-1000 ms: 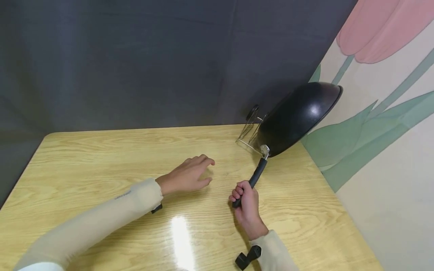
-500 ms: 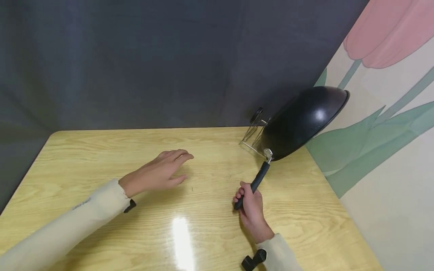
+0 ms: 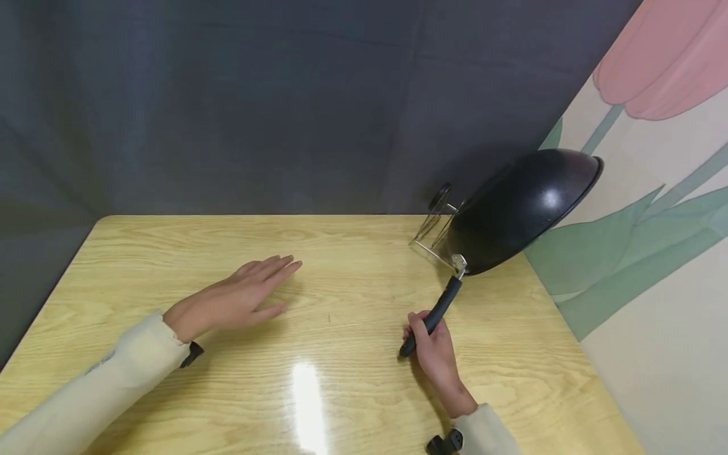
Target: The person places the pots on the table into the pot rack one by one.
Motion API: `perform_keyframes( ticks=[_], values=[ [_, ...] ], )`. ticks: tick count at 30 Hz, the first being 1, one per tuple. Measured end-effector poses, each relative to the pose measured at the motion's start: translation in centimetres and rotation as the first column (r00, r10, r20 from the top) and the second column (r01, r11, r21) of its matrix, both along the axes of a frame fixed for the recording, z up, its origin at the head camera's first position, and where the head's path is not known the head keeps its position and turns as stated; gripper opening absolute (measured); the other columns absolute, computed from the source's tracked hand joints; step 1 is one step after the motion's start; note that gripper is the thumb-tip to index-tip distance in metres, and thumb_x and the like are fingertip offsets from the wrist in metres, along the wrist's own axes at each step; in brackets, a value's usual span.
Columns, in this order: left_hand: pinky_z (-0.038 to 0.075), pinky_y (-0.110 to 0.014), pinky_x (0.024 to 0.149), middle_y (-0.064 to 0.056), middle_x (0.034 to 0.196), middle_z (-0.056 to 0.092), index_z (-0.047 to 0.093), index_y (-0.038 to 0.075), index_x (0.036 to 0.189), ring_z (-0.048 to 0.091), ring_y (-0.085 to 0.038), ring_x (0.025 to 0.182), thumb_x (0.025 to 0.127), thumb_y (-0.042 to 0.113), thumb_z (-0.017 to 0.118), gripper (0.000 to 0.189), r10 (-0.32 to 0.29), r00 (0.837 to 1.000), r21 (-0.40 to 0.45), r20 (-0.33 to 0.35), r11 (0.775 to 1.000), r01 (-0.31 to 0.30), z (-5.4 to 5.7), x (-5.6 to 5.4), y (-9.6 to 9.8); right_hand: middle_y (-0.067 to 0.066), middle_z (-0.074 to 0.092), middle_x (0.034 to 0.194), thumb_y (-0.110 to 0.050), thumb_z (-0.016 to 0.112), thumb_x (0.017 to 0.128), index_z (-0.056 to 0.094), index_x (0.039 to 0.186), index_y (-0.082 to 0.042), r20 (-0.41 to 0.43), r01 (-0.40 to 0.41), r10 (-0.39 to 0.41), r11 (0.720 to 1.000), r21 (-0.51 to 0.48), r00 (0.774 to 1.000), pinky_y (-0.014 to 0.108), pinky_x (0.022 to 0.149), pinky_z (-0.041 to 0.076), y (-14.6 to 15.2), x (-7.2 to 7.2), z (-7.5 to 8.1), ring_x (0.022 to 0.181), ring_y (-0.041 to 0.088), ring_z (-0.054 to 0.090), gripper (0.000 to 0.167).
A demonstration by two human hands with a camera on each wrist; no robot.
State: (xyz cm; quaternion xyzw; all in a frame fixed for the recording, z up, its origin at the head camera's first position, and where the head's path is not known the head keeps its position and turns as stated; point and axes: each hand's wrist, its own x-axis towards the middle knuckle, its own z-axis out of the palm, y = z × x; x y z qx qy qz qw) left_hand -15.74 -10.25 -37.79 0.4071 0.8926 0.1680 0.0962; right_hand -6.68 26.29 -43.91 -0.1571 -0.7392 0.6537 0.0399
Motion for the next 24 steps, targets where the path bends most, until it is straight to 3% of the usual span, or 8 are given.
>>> perform_keyframes(
  ticks=[2,5,10,14,20,24],
  values=[
    [0.012,-0.054,0.123,-0.011,0.171,0.007,0.009,0.014,0.166,0.008,-0.031,0.156,0.107,0.043,0.054,0.079,0.004,1.000,-0.011,-0.016,1.000,-0.004,-0.5,0.2,-0.3,0.008,0.058,0.087,-0.022,0.055,0.108,0.047,0.119,0.003,0.006,-0.018,0.017,0.989,0.150,1.000,0.024,0.070,0.048,0.3,0.1,0.2,0.075,0.014,0.055,0.029],
    [0.012,-0.054,0.123,-0.011,0.171,0.005,0.011,0.014,0.166,0.007,-0.030,0.156,0.107,0.047,0.052,0.079,0.010,0.999,-0.015,-0.053,1.000,-0.011,-1.2,0.5,-0.7,0.005,0.054,0.084,-0.027,0.057,0.107,0.046,0.130,0.003,0.023,-0.058,0.054,0.950,0.307,0.998,0.025,0.066,0.041,0.9,0.3,0.4,0.071,0.014,0.049,0.040],
    [0.014,-0.058,0.121,-0.013,0.170,0.005,0.013,0.011,0.165,0.011,-0.035,0.155,0.106,0.051,0.050,0.081,0.024,0.996,-0.024,-0.088,0.999,-0.026,-2.0,1.0,-1.1,0.008,0.057,0.086,-0.032,0.057,0.107,0.039,0.139,0.002,0.089,-0.137,0.112,0.915,0.379,0.990,0.028,0.060,0.041,1.7,0.8,1.0,0.066,0.016,0.049,0.051],
    [0.014,-0.060,0.121,-0.014,0.170,0.005,0.012,0.010,0.165,0.010,-0.036,0.155,0.106,0.053,0.049,0.082,0.033,0.996,-0.046,-0.084,0.998,-0.037,-2.1,1.2,-1.3,0.009,0.056,0.083,-0.044,0.056,0.106,0.039,0.142,-0.001,0.201,-0.227,0.150,0.862,0.453,0.968,0.031,0.057,0.042,2.3,1.3,2.0,0.064,0.020,0.051,0.059],
    [0.014,-0.060,0.120,-0.015,0.170,0.005,0.014,0.009,0.165,0.009,-0.035,0.155,0.106,0.053,0.050,0.082,0.047,0.996,-0.030,-0.076,0.998,-0.049,-2.2,1.6,-1.7,0.011,0.061,0.095,-0.047,0.056,0.105,0.050,0.124,0.000,0.288,-0.355,0.230,0.767,0.534,0.930,0.033,0.058,0.044,3.2,1.8,3.3,0.068,0.021,0.053,0.051],
    [0.014,-0.060,0.120,-0.015,0.170,0.006,0.015,0.009,0.165,0.010,-0.035,0.155,0.105,0.052,0.051,0.082,0.055,0.995,-0.022,-0.085,0.998,-0.057,-2.4,1.9,-1.9,0.010,0.064,0.101,-0.040,0.061,0.104,0.059,0.116,-0.001,0.314,-0.405,0.271,0.742,0.534,0.910,0.033,0.060,0.047,3.3,2.0,3.9,0.074,0.020,0.059,0.041]
  ],
)
